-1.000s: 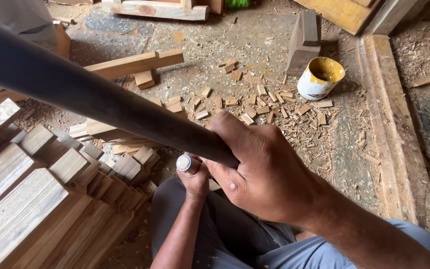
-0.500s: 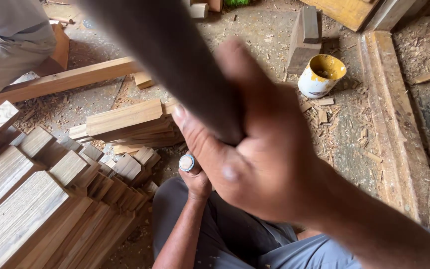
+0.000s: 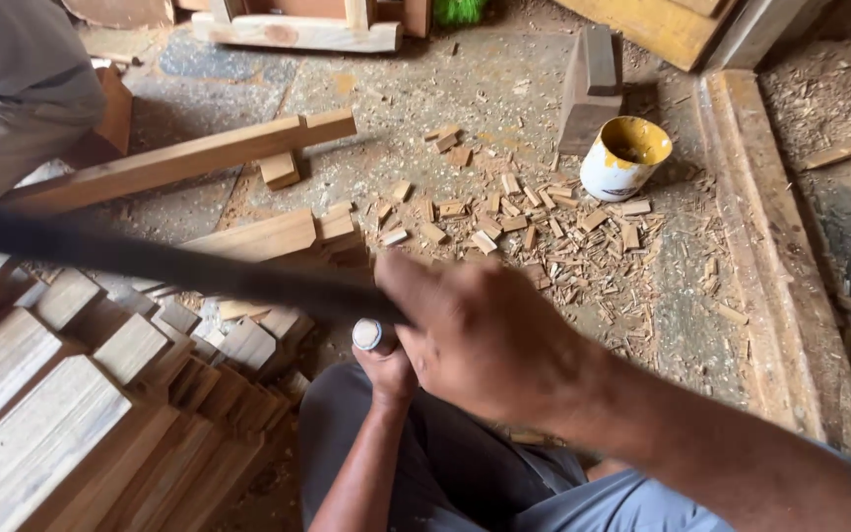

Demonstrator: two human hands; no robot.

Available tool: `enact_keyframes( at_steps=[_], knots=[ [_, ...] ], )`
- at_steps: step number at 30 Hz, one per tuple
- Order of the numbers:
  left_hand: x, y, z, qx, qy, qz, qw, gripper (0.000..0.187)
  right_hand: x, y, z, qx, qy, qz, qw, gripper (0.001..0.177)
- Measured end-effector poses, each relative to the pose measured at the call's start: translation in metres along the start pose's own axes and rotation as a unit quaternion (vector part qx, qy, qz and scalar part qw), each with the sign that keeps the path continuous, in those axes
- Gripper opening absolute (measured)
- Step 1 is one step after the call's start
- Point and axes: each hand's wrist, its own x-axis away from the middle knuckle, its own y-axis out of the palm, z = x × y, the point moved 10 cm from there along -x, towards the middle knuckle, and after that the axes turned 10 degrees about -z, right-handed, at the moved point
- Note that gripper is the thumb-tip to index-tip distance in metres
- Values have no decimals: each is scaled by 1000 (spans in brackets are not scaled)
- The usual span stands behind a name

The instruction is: The recorder is carving or shaping wood pieces using a chisel and a hammer/rod in a workshop setting.

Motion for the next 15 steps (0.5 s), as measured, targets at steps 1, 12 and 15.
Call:
enact_keyframes(
  at_steps=[1, 12, 15],
  knots=[
    [2, -2, 2, -8, -6, 12, 1000, 12, 4, -30, -14, -51, -72, 106, 990, 9],
    [12, -5, -24, 67, -49, 13, 996, 23, 34, 90, 70, 72, 165, -173, 968, 18],
    [11, -3, -29, 88, -61, -1, 994, 14, 27, 49, 51, 56, 126, -96, 986, 15]
  ],
)
